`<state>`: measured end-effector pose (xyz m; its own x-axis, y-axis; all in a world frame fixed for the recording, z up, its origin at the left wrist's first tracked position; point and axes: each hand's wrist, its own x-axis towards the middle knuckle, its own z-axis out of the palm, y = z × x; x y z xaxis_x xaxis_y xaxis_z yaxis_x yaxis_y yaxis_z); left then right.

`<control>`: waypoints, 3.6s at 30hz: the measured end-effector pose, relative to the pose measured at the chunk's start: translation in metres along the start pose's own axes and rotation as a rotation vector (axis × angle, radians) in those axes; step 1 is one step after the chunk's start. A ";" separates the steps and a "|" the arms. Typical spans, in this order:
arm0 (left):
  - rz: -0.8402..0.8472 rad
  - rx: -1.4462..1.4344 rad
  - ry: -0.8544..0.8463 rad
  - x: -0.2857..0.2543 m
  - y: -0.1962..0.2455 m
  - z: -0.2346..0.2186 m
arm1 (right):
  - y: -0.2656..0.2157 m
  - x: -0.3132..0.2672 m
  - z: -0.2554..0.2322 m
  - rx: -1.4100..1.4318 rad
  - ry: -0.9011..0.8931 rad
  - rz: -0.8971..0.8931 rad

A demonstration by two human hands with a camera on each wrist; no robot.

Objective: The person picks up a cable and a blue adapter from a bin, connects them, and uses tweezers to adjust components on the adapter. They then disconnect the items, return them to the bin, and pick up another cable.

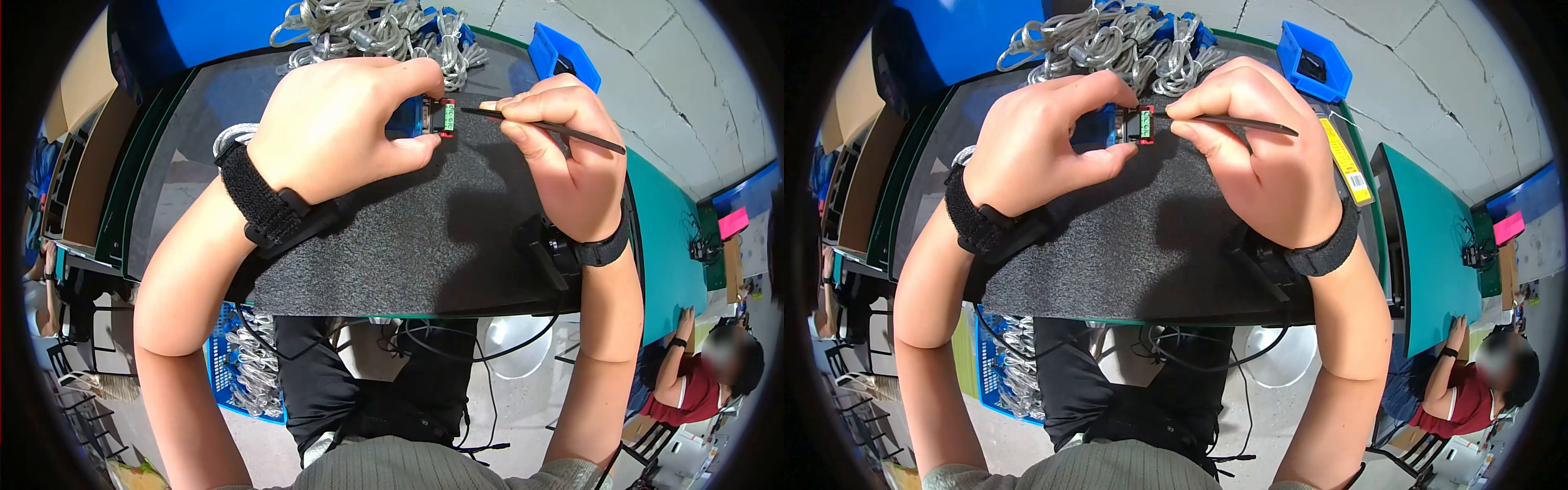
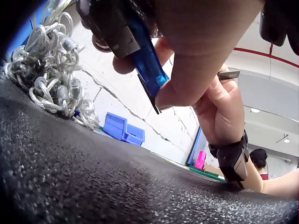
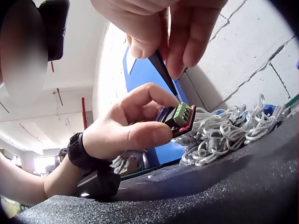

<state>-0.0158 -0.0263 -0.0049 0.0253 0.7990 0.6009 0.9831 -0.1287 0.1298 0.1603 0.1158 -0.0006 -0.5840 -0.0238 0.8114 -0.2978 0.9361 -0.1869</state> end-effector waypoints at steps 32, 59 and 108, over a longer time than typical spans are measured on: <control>0.001 -0.018 -0.056 0.000 0.004 -0.003 | -0.003 0.001 -0.004 -0.050 -0.053 -0.048; -0.058 -0.105 -0.016 0.003 0.001 -0.006 | 0.005 -0.001 -0.004 1.015 0.179 0.667; 0.001 -0.054 -0.009 0.002 0.006 -0.003 | 0.002 -0.006 0.007 0.351 0.064 0.294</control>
<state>-0.0100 -0.0275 -0.0010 0.0285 0.8039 0.5940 0.9718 -0.1613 0.1718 0.1576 0.1148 -0.0095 -0.6377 0.2572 0.7260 -0.3704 0.7241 -0.5818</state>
